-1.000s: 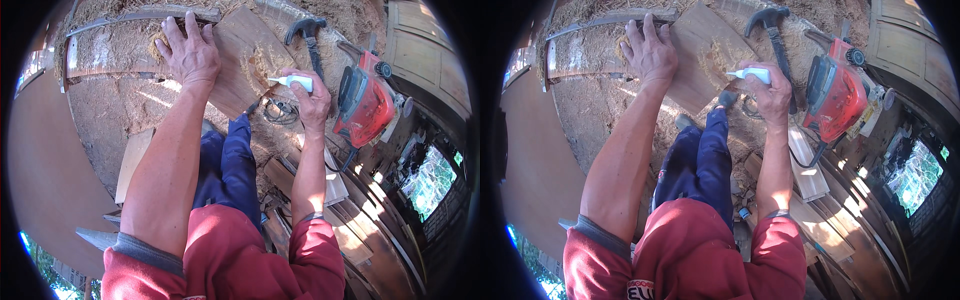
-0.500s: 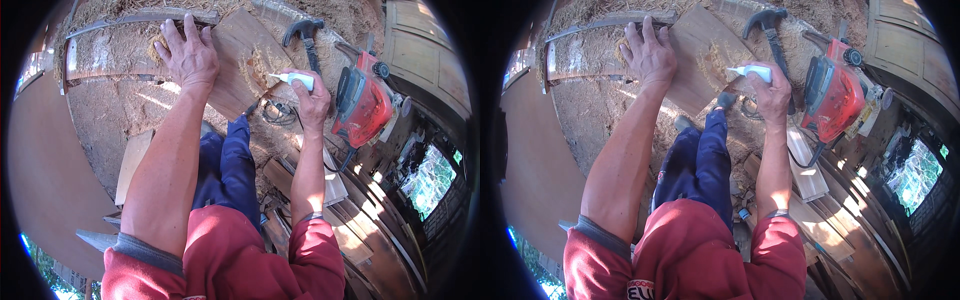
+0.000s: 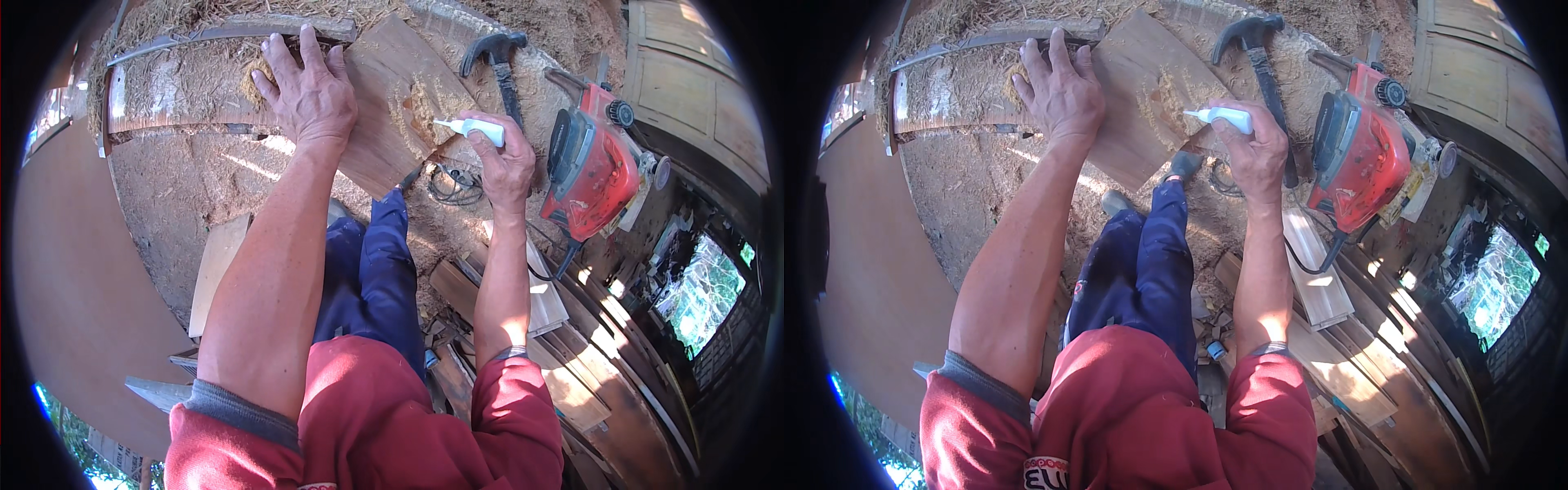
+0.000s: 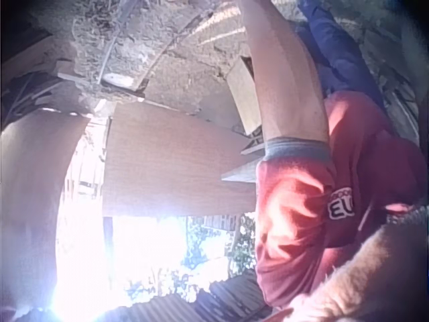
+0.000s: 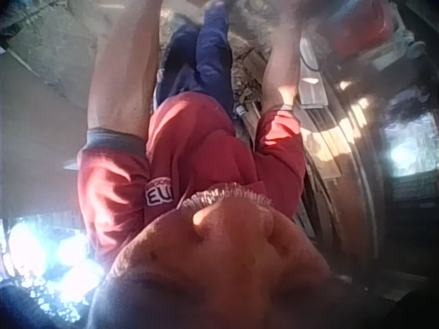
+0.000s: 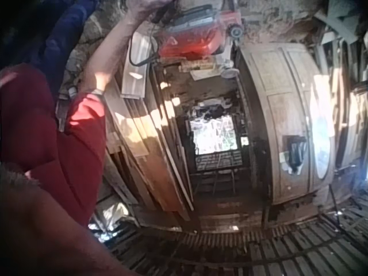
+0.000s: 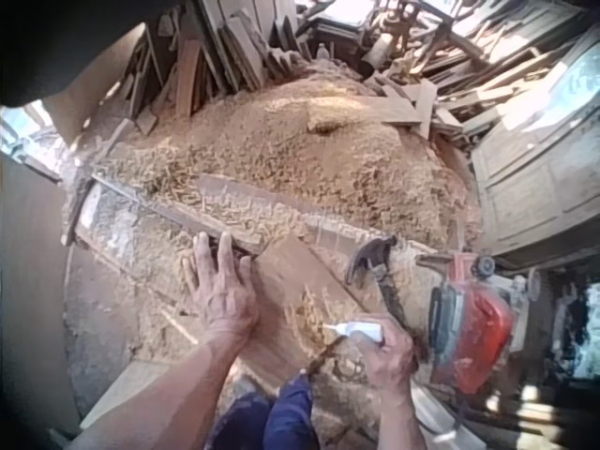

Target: The person applies glue to a hole in a wooden board and hammers a wooden plug into the hole.

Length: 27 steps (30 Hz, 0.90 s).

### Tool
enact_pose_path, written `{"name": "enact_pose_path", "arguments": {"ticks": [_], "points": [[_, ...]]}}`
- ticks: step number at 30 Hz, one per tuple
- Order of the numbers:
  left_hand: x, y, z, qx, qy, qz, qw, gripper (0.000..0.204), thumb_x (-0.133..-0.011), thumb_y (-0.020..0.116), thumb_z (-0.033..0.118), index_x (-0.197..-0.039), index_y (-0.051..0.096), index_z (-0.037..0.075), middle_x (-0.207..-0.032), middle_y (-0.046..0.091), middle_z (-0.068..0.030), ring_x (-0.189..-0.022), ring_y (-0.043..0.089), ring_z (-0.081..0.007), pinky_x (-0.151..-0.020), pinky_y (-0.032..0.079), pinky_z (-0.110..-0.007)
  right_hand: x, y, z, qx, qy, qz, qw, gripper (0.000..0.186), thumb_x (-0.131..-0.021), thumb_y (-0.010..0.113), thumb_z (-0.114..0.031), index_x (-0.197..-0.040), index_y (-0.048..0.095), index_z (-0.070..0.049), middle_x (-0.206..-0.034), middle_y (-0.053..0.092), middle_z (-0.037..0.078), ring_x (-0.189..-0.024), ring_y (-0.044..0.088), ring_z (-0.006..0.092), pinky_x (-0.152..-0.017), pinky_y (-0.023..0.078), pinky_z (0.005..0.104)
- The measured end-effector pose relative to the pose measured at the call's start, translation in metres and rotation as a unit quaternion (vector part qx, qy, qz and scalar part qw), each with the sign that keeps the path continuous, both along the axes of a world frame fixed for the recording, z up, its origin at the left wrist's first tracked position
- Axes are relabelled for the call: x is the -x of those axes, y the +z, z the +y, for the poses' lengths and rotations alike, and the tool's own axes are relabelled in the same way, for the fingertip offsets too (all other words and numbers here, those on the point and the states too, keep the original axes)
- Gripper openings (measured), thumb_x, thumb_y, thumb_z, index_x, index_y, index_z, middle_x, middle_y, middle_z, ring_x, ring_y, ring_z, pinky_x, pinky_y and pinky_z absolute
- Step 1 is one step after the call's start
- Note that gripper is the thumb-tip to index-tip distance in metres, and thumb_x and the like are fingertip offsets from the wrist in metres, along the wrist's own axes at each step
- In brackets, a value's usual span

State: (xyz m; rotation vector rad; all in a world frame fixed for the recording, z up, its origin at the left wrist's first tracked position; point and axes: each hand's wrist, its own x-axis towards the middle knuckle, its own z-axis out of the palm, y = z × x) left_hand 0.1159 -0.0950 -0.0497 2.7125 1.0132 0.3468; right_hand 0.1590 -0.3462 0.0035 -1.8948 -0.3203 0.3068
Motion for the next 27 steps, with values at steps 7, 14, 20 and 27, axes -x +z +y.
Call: {"name": "enact_pose_path", "arguments": {"ticks": [7, 14, 20, 27], "points": [[0.0003, 0.0016, 0.0007, 0.004, 0.0, -0.002, 1.0, 0.058, -0.107, 0.04, 0.05, -0.155, 0.038, 0.017, -0.161, 0.03, -0.0226, -0.154, 0.022, -0.0365, -0.125, 0.011, -0.056, -0.0004, 0.0033, 0.0004, 0.005, -0.019, 0.015, 1.0, 0.019, -0.091, 0.073, -0.008, -0.108, 0.071, 0.001, -0.108, 0.075, 0.012, -0.099, 0.071, 0.0186, -0.087, 0.054, 0.0306], [-0.0001, 0.0007, -0.0004, 0.008, -0.001, -0.005, 1.0, 0.058, -0.107, 0.04, 0.049, -0.155, 0.038, 0.016, -0.161, 0.03, -0.0229, -0.154, 0.022, -0.0366, -0.125, 0.011, -0.056, -0.0009, 0.0015, -0.002, -0.009, -0.01, 0.012, 1.0, 0.017, -0.092, 0.071, -0.007, -0.107, 0.07, 0.0, -0.108, 0.076, 0.011, -0.098, 0.071, 0.0173, -0.086, 0.054, 0.0297], [-0.0005, 0.0017, -0.0004, 0.012, -0.002, -0.001, 1.0, 0.059, -0.107, 0.039, 0.049, -0.155, 0.038, 0.016, -0.161, 0.029, -0.0229, -0.155, 0.021, -0.0364, -0.125, 0.01, -0.056, -0.0005, 0.0028, -0.0026, -0.012, -0.004, 0.011, 1.0, 0.017, -0.092, 0.07, -0.006, -0.107, 0.069, 0.001, -0.108, 0.076, 0.012, -0.099, 0.071, 0.0174, -0.087, 0.054, 0.0298], [0.0002, 0.0007, -0.0008, 0.013, -0.003, -0.008, 1.0, 0.059, -0.107, 0.038, 0.05, -0.155, 0.039, 0.015, -0.161, 0.029, -0.0233, -0.155, 0.02, -0.0363, -0.125, 0.01, -0.056, 0.0014, 0.0018, -0.0076, -0.022, -0.003, 0.017, 1.0, 0.016, -0.092, 0.067, -0.005, -0.107, 0.069, 0.001, -0.108, 0.075, 0.012, -0.099, 0.071, 0.0188, -0.088, 0.054, 0.0306]]}}
